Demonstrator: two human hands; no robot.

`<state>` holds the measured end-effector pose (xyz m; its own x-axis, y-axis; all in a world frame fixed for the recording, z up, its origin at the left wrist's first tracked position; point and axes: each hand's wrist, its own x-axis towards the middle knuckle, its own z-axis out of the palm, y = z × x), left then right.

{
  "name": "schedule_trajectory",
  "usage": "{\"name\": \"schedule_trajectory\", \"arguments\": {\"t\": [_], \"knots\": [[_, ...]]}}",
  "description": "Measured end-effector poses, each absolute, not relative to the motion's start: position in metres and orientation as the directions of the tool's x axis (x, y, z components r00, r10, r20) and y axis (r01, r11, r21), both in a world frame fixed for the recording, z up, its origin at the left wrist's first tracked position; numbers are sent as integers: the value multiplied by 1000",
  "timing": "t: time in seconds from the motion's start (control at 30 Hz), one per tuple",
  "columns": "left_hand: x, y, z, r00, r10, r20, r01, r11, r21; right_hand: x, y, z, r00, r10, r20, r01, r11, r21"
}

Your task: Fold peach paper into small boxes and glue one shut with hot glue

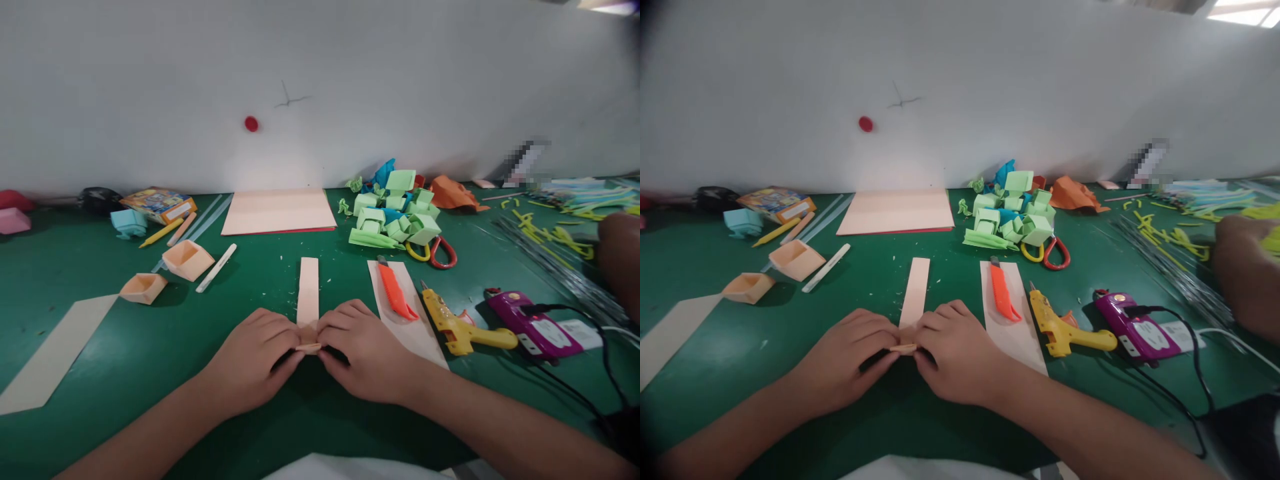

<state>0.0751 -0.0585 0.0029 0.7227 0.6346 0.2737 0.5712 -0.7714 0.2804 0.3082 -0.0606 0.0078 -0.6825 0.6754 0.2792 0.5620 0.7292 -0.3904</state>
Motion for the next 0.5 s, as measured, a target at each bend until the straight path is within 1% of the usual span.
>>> {"name": "schedule_trajectory", "arguments": {"t": [0.1,0.2,0.33,0.5], "knots": [[77,-57,1,683,682,262,592,-726,349,307,-58,10,-656,714,245,572,682,-456],[78,-56,-4,633,729,260,631,-680,374,306,-53,9,-633,742,221,586,646,-489],[80,-56,-7,571,782,252,696,-623,356,303,-50,6,-580,793,188,649,589,-482],[82,-55,-9,511,828,231,741,-560,371,298,-51,2,-527,832,171,699,539,-470]]}}
